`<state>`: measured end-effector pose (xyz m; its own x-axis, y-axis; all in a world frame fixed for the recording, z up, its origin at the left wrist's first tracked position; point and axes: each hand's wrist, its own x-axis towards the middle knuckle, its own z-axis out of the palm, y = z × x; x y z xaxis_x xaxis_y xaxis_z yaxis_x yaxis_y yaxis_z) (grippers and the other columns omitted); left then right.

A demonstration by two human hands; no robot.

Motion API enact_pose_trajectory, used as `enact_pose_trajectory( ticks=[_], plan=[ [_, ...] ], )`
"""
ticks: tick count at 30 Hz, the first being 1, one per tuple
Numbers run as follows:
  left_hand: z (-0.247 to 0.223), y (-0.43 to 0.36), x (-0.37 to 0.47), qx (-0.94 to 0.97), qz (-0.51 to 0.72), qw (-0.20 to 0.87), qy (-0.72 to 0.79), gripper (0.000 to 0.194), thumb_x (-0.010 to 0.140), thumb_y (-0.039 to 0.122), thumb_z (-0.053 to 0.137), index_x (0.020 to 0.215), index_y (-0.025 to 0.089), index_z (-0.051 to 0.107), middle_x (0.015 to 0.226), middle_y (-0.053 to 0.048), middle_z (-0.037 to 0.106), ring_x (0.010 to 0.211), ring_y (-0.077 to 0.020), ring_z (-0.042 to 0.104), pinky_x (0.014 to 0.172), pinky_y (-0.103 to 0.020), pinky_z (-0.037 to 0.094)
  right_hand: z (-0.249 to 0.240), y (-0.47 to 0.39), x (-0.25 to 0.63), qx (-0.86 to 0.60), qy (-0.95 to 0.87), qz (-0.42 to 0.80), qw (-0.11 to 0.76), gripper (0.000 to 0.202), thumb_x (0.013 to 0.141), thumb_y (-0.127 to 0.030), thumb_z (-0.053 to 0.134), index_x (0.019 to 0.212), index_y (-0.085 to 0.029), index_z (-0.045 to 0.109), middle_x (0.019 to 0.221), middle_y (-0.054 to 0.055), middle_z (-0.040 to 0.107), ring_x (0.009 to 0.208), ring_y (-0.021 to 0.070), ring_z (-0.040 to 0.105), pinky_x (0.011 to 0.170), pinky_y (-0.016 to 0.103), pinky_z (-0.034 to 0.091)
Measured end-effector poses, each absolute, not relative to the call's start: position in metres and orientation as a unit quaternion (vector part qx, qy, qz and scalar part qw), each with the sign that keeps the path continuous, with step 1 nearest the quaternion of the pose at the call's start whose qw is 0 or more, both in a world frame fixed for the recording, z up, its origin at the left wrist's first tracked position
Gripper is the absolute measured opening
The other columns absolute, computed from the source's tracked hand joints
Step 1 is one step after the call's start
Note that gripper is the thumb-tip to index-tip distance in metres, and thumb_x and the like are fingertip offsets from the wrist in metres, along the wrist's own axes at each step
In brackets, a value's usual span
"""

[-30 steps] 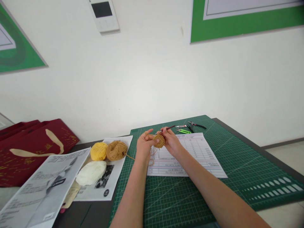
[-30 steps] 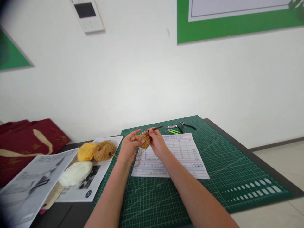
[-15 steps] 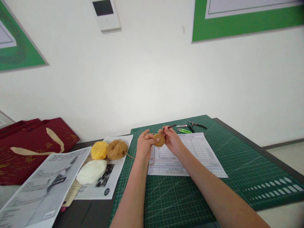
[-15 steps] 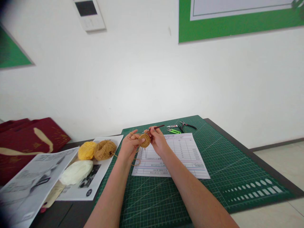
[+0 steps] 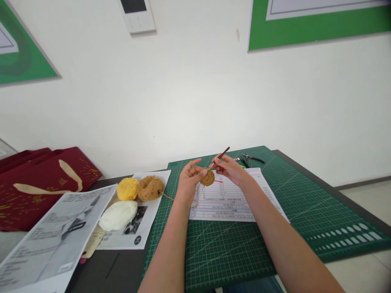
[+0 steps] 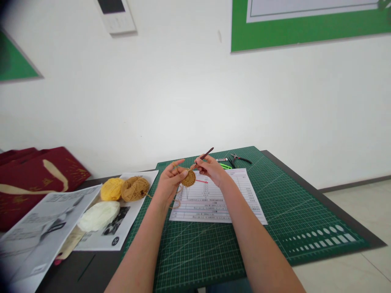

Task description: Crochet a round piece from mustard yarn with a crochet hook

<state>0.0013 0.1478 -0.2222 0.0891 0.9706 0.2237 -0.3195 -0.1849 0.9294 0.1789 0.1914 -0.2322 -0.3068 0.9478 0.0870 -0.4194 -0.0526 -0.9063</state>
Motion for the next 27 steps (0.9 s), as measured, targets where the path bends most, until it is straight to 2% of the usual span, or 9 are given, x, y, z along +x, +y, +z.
enact_pose_trajectory(
  ticks=[13, 27],
  plan=[
    [-0.230, 0.153, -0.002, 0.545, 0.572, 0.519, 0.327, 0.023, 0.092, 0.029, 0.065, 0.111, 0.016, 0.066, 0.109, -0.007, 0.070, 0.088, -0.0210, 0.069, 0.074, -0.041, 0.059, -0.240, 0.192, 0.161, -0.283, -0.435, 0.681, 0.517, 0.026, 0.096, -0.033, 0.062, 0.116, -0.016, 0.063, 0.110, 0.007, 0.068, 0.086, 0.0177, 0.068, 0.073, 0.035, 0.060],
    [-0.236, 0.158, 0.005, 0.504, 0.646, 0.454, 0.349, 0.024, 0.093, 0.030, 0.065, 0.113, 0.016, 0.065, 0.111, -0.008, 0.069, 0.089, -0.0214, 0.069, 0.075, -0.041, 0.059, -0.236, 0.189, 0.160, -0.252, -0.449, 0.685, 0.515, 0.024, 0.096, -0.030, 0.062, 0.114, -0.016, 0.063, 0.108, 0.006, 0.068, 0.085, 0.0170, 0.068, 0.072, 0.034, 0.059]
  ],
)
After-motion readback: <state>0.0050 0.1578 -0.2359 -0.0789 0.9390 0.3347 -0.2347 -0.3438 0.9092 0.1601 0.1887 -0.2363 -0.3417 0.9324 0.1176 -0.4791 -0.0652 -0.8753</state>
